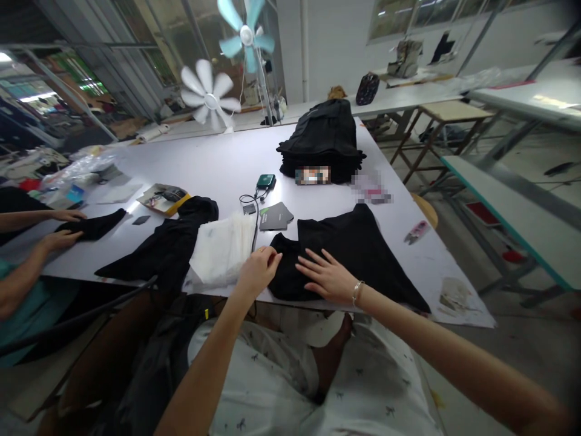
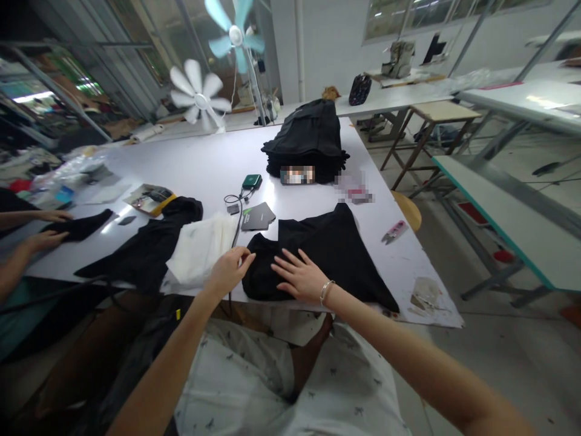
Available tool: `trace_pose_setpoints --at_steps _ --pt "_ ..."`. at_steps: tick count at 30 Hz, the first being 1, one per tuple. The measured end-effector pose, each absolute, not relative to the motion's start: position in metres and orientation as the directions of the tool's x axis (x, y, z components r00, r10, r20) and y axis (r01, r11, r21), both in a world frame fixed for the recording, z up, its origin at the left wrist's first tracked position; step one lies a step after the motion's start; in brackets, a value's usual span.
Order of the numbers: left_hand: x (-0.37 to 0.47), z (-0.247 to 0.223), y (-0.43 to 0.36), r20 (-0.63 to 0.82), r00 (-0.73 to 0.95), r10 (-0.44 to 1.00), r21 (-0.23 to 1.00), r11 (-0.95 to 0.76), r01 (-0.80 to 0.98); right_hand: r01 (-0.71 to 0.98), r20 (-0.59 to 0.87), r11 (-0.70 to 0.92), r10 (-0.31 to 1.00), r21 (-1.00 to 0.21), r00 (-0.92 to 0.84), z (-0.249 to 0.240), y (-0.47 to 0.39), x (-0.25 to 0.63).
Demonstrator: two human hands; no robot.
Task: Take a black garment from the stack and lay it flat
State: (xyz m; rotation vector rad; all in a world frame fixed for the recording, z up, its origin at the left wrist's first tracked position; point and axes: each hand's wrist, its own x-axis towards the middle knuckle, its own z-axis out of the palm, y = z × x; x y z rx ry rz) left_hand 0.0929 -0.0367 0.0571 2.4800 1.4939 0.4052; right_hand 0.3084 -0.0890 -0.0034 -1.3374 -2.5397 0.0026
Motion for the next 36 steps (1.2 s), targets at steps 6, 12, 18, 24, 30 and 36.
trace_pose_setpoints --at_steps 6,12,18,24,30,36 --pt "0.068 0.045 -0.051 -0.204 0.266 0.942 0.201 -0.225 0.953 0.786 0.218 0.606 0.789 -0.124 -0.574 -0.009 -0.118 0.304" --pt "0.078 0.028 -0.045 -0.136 0.227 0.964 0.302 -0.178 0.936 0.798 0.166 0.6 0.795 -0.067 -0.584 -0.018 -0.151 0.306" --pt "0.078 0.038 -0.039 -0.183 0.217 0.959 0.343 -0.145 0.928 0.822 0.206 0.567 0.812 -0.057 -0.546 -0.006 -0.157 0.308" --pt "0.096 0.047 -0.065 0.248 0.382 0.89 0.128 -0.421 0.898 0.946 0.365 0.318 0.89 -0.068 -0.273 0.009 -0.191 0.389" --pt "0.155 0.034 -0.082 0.154 0.763 0.627 0.203 -0.776 0.597 0.913 0.285 -0.291 0.884 -0.287 0.371 -0.017 -0.226 0.463" --pt "0.167 -0.006 -0.1 0.153 0.87 0.469 0.122 -0.883 0.454 0.581 -0.026 -0.323 0.887 -0.747 0.46 -0.01 -0.226 0.465"
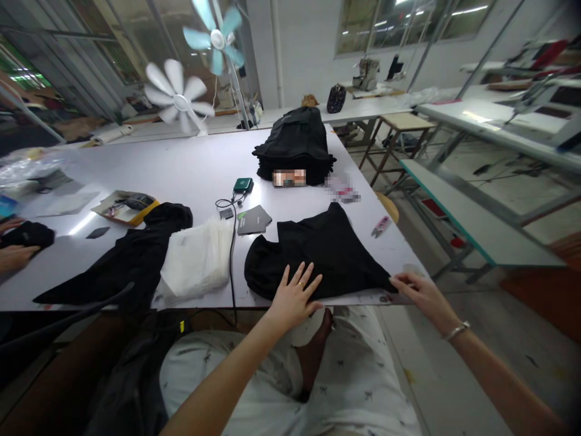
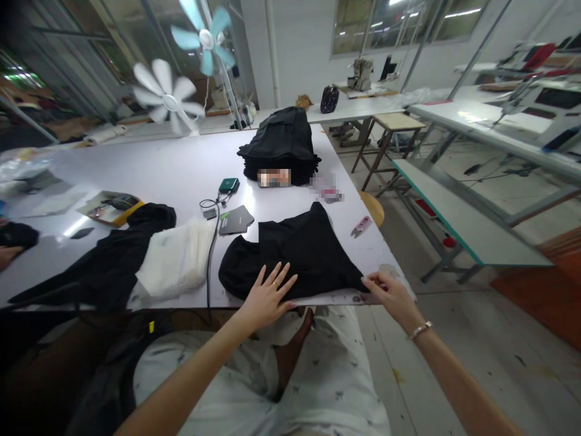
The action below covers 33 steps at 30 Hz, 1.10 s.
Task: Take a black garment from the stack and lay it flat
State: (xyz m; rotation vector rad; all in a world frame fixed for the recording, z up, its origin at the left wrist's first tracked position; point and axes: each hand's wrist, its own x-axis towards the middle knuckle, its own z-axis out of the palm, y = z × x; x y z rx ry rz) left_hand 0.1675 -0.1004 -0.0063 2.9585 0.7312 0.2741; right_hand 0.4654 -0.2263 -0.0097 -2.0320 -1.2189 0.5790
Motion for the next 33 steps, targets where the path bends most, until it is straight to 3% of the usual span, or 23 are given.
trace_pose_setpoints --at_steps 3,5,9,12,16,18,22,25,29,33 --pt "0.163 -0.015 -0.099 0.136 0.885 0.445 0.085 -0.895 0.437 0.358 -0.066 -0.272 0.867 -0.893 0.494 -0.002 -0.221 0.47" --pt "0.161 -0.017 -0.097 0.132 0.888 0.44 0.075 -0.898 0.433 0.422 -0.039 -0.244 0.898 -0.873 0.439 -0.004 -0.219 0.477" --pt "0.159 -0.009 -0.099 0.126 0.893 0.432 0.098 -0.901 0.422 0.789 -0.029 -0.226 0.966 -0.571 0.256 -0.015 -0.22 0.491" --pt "0.151 0.009 -0.104 0.16 0.876 0.456 0.14 -0.889 0.437 0.897 -0.018 -0.253 0.964 -0.362 0.264 -0.011 -0.218 0.489" --pt "0.127 0.037 -0.105 0.207 0.767 0.608 0.216 -0.793 0.57 0.977 0.355 -0.155 0.914 -0.148 0.199 0.004 -0.205 0.452" --pt "0.114 0.043 -0.103 0.177 0.746 0.642 0.234 -0.763 0.602 0.995 0.42 -0.067 0.903 -0.072 0.091 0.001 -0.198 0.429" --pt "0.098 0.035 -0.106 0.131 0.769 0.626 0.228 -0.774 0.591 0.993 0.302 0.111 0.946 0.037 -0.117 -0.021 -0.195 0.403" --pt "0.09 0.031 -0.115 0.198 0.727 0.658 0.228 -0.752 0.619 0.997 0.301 0.037 0.952 0.062 -0.054 -0.03 -0.196 0.402" --pt "0.078 0.033 -0.123 0.209 0.439 0.874 0.279 -0.483 0.83 0.997 0.321 -0.07 0.946 0.045 0.052 -0.031 -0.191 0.401" --pt "0.074 0.021 -0.121 -0.123 0.188 0.975 0.415 -0.121 0.902 0.999 0.333 -0.024 0.942 -0.022 0.03 -0.024 -0.178 0.386"
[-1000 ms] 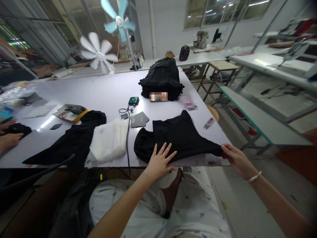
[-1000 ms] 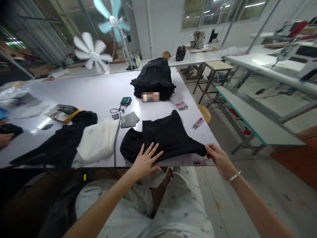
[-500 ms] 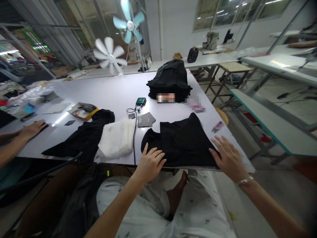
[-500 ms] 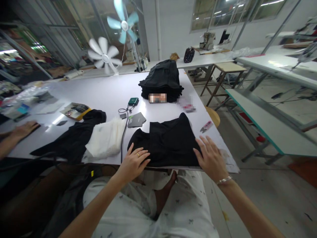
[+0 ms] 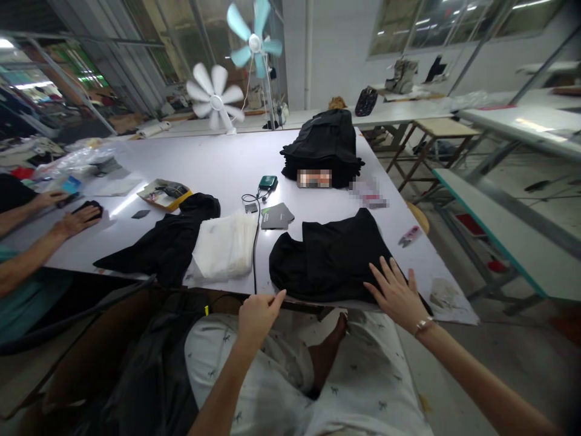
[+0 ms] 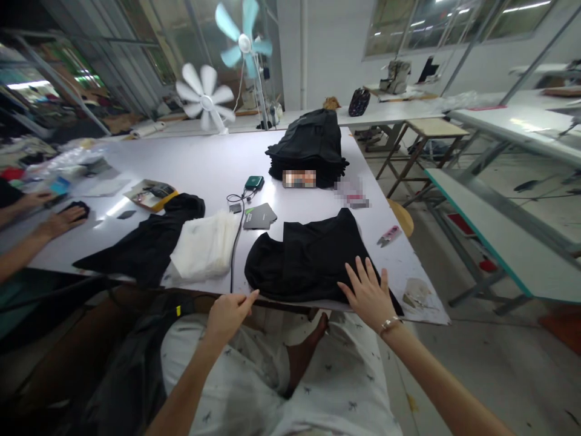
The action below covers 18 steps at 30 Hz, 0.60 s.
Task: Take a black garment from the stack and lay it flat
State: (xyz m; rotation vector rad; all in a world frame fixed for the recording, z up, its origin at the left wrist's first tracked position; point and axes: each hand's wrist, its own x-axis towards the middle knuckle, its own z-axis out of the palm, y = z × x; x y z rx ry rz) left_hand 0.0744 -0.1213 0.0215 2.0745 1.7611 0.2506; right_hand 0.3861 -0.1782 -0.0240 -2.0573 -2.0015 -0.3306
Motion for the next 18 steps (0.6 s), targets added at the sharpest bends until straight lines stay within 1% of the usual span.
trace_pose_setpoints --at_steps 2,3,4,6,9,12,15,18 --pt "0.081 0.009 -0.12 -0.299 0.163 0.94 0.562 0.035 0.826 0.988 0.341 0.115 0.937 -0.103 -0.074 -0.013 -0.168 0.368" --pt "0.086 0.003 -0.12 -0.347 0.17 0.922 0.641 0.101 0.761 0.965 0.343 0.214 0.927 -0.154 -0.151 -0.006 -0.161 0.357" --pt "0.091 -0.003 -0.12 -0.367 0.175 0.913 0.712 0.155 0.685 0.931 0.351 0.303 0.91 -0.203 -0.22 0.0 -0.154 0.345" --pt "0.101 -0.01 -0.121 -0.364 0.161 0.917 0.809 0.226 0.542 0.847 0.378 0.457 0.86 -0.27 -0.344 0.01 -0.139 0.319" --pt "0.109 -0.013 -0.123 -0.331 0.123 0.936 0.876 0.255 0.41 0.715 0.345 0.633 0.769 -0.297 -0.538 0.012 -0.113 0.287" --pt "0.109 -0.012 -0.123 -0.31 0.099 0.945 0.89 0.253 0.38 0.674 0.241 0.675 0.737 -0.3 -0.631 0.003 -0.092 0.271" --pt "0.105 -0.011 -0.125 -0.282 0.078 0.956 0.897 0.234 0.376 0.704 0.176 0.65 0.758 -0.287 -0.628 -0.006 -0.082 0.269" --pt "0.104 -0.01 -0.129 -0.262 0.08 0.962 0.906 0.217 0.363 0.726 0.156 0.629 0.775 -0.278 -0.612 -0.009 -0.081 0.27"
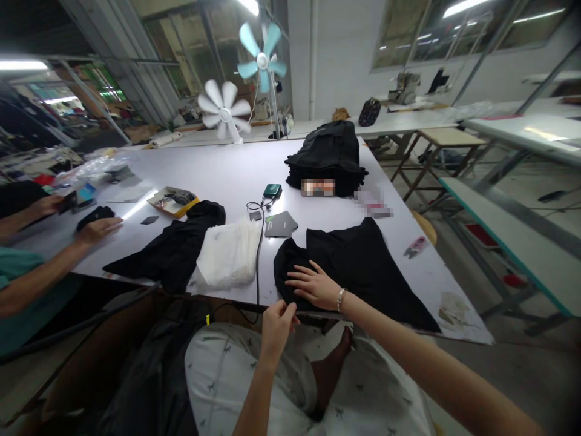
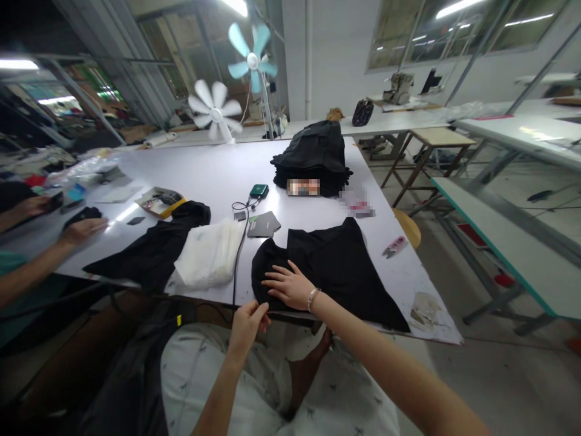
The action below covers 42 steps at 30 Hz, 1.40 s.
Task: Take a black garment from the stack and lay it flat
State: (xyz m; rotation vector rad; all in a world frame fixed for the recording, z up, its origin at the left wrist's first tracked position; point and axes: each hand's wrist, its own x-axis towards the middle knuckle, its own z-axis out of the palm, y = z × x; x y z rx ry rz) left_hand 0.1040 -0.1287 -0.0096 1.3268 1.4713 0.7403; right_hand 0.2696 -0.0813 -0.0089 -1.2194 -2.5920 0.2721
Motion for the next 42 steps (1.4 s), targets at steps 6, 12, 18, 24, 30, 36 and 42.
trace_pose_setpoints --at_steps 6,12,18,24,30,36,42 --pt "0.105 -0.003 -0.135 -0.24 0.121 0.963 0.893 0.171 0.417 0.741 0.118 0.614 0.786 -0.273 -0.607 -0.011 -0.083 0.269" --pt "0.087 -0.005 -0.128 -0.268 0.136 0.954 0.745 0.116 0.657 0.74 0.119 0.625 0.778 -0.248 -0.617 -0.004 -0.085 0.266" --pt "0.085 0.001 -0.114 -0.228 0.125 0.966 0.696 0.071 0.715 0.758 0.271 0.609 0.79 -0.235 -0.55 0.005 -0.099 0.264" --pt "0.091 -0.005 -0.115 -0.192 0.102 0.976 0.703 0.064 0.709 0.727 0.307 0.625 0.778 -0.285 -0.548 -0.011 -0.111 0.265" --pt "0.086 -0.005 -0.128 -0.248 0.229 0.941 0.828 0.084 0.554 0.721 0.241 0.617 0.787 -0.316 -0.568 -0.017 -0.116 0.271" --pt "0.07 0.023 -0.096 -0.179 0.19 0.965 0.676 -0.02 0.736 0.693 0.187 0.647 0.759 -0.319 -0.623 -0.005 -0.117 0.277" --pt "0.094 0.042 -0.034 -0.003 0.095 0.995 0.402 -0.085 0.912 0.765 0.215 0.584 0.811 -0.272 -0.543 -0.005 -0.095 0.263"
